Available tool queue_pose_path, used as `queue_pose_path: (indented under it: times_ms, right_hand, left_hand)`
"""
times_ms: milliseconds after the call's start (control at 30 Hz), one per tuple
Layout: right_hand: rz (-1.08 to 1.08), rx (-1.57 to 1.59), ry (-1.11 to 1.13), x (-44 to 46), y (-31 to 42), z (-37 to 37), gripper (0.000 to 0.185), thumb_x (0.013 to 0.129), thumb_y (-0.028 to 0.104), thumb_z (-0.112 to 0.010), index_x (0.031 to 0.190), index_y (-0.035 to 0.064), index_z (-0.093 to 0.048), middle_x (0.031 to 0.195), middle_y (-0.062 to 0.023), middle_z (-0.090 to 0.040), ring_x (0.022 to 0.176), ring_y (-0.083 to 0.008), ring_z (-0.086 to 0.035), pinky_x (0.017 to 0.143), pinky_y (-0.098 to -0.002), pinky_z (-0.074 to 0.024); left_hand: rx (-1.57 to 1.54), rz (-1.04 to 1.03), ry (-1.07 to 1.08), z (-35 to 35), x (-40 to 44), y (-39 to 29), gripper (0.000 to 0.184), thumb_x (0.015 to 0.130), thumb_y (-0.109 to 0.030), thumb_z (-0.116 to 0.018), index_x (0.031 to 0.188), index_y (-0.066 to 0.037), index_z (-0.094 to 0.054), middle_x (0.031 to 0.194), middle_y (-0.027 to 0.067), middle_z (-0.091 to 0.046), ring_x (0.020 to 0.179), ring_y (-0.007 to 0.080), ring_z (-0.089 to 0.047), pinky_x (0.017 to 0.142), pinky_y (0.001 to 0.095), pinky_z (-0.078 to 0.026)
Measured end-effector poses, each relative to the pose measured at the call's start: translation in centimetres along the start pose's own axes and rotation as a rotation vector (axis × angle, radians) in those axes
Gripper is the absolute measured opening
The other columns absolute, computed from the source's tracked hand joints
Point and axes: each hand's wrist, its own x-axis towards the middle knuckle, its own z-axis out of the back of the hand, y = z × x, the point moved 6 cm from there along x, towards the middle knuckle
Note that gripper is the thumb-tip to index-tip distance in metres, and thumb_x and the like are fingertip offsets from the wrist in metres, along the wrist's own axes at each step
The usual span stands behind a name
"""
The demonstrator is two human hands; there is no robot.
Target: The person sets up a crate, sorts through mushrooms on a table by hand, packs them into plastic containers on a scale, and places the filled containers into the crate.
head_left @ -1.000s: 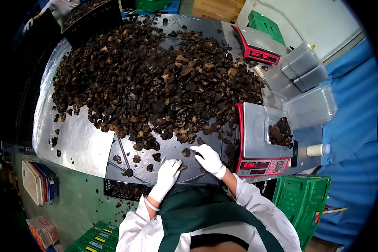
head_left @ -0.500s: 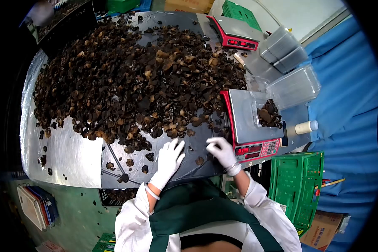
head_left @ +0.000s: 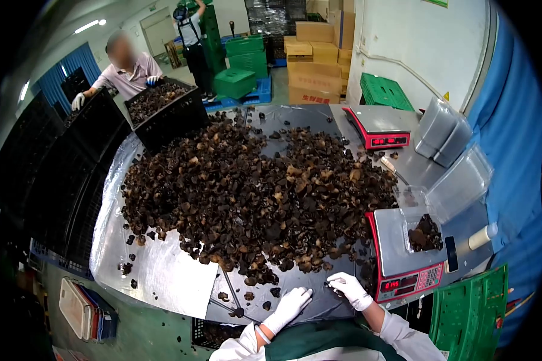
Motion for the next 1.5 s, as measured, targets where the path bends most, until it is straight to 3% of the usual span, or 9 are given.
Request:
queue_pose_path:
  times_ms: [133, 167, 267, 333, 767, 1067, 1233, 1400, 1500]
  right_hand:
    - [0.154, 0.028, 0.334, 0.5, 7.6, -10.5, 0.034, 0.086, 0.012, -0.063, 0.119, 0.0037, -0.060, 0.098, -0.0054, -0.063, 0.081, -0.0083, -0.058, 0.072, -0.0242, -0.0478]
    - [0.253, -0.103, 0.462, 0.0, 8.2, -13.5, 0.036, 0.086, 0.012, -0.063, 0.121, 0.0048, -0.059, 0.102, -0.0069, -0.063, 0.083, -0.0093, -0.059, 0.075, -0.0252, -0.0484]
    - [0.421, -0.304, 0.588, -0.7, 10.0, -15.9, 0.036, 0.085, 0.012, -0.065, 0.120, 0.0078, -0.061, 0.103, -0.0070, -0.064, 0.085, -0.0103, -0.061, 0.078, -0.0253, -0.0496]
    - [0.363, -0.359, 0.343, 0.3, 11.5, -11.2, 0.031, 0.083, 0.010, -0.067, 0.114, 0.0067, -0.064, 0.099, -0.0054, -0.065, 0.082, -0.0090, -0.062, 0.074, -0.0231, -0.0503]
    - [0.604, -1.272, -1.011, -6.4, 18.7, 21.2, 0.023, 0.079, 0.008, -0.067, 0.101, 0.0036, -0.065, 0.100, -0.0108, -0.064, 0.093, -0.0239, -0.060, 0.085, -0.0327, -0.0459]
    - [0.466, -0.332, -0.477, 8.2, 16.2, 10.8, 0.073, 0.079, 0.020, -0.073, 0.141, 0.0103, -0.037, 0.138, -0.0133, -0.042, 0.127, -0.0270, -0.041, 0.100, -0.0359, -0.0390]
    - [0.437, -0.703, -0.514, 17.9, 12.9, 10.3, 0.099, 0.067, 0.044, -0.080, 0.146, 0.0147, -0.028, 0.147, -0.0280, -0.023, 0.136, -0.0410, -0.025, 0.110, -0.0434, -0.0261]
    - [0.243, -0.959, -0.516, 19.2, 11.0, 8.4, 0.105, 0.058, 0.055, -0.080, 0.146, 0.0285, -0.030, 0.153, -0.0212, -0.013, 0.131, -0.0543, -0.023, 0.102, -0.0559, -0.0347]
    - [0.239, -0.979, -0.438, 18.1, 10.1, 7.0, 0.090, 0.062, 0.047, -0.080, 0.139, 0.0242, -0.042, 0.148, -0.0214, -0.026, 0.128, -0.0449, -0.034, 0.104, -0.0483, -0.0354]
  left_hand:
    - [-0.082, 0.101, 0.235, -3.5, -1.5, 2.2, 0.024, 0.088, -0.020, -0.056, 0.109, -0.008, -0.058, 0.099, 0.0108, -0.058, 0.093, 0.0269, -0.059, 0.077, 0.0363, -0.050]
    - [-0.452, 0.239, -0.203, -1.4, -2.3, 2.5, 0.023, 0.084, -0.012, -0.056, 0.107, -0.008, -0.058, 0.097, 0.0127, -0.061, 0.093, 0.0281, -0.060, 0.078, 0.0349, -0.051]
    - [-0.464, 0.433, -0.201, -3.0, -6.5, 4.7, 0.026, 0.078, -0.008, -0.060, 0.104, -0.007, -0.059, 0.094, 0.0116, -0.061, 0.090, 0.0290, -0.060, 0.075, 0.0351, -0.051]
    - [-0.028, 0.161, 0.013, 3.0, -4.8, 1.0, 0.025, 0.079, -0.011, -0.061, 0.104, -0.006, -0.059, 0.094, 0.0107, -0.060, 0.087, 0.0287, -0.060, 0.074, 0.0360, -0.051]
    - [0.531, 0.841, -0.206, 15.6, -25.7, 9.1, 0.031, 0.075, -0.012, -0.069, 0.105, -0.005, -0.062, 0.115, 0.0172, -0.056, 0.110, 0.0372, -0.051, 0.093, 0.0481, -0.042]
    - [0.316, 0.496, -0.476, 16.7, -1.2, 10.7, 0.055, 0.079, -0.017, -0.068, 0.129, -0.004, -0.051, 0.138, 0.0215, -0.043, 0.129, 0.0446, -0.036, 0.108, 0.0494, -0.028]
    - [0.168, 0.363, -0.472, 12.9, 9.4, 13.7, 0.066, 0.083, -0.029, -0.066, 0.138, -0.002, -0.039, 0.144, 0.0251, -0.033, 0.130, 0.0454, -0.034, 0.108, 0.0465, -0.030]
    - [0.063, 0.406, -0.359, 8.7, 12.7, 15.5, 0.072, 0.083, -0.034, -0.066, 0.141, -0.004, -0.034, 0.143, 0.0282, -0.033, 0.130, 0.0429, -0.035, 0.104, 0.0463, -0.035]
    - [0.159, 0.424, -0.341, 7.8, 12.8, 13.4, 0.072, 0.080, -0.034, -0.068, 0.140, -0.008, -0.037, 0.135, 0.0229, -0.044, 0.119, 0.0379, -0.046, 0.094, 0.0454, -0.042]
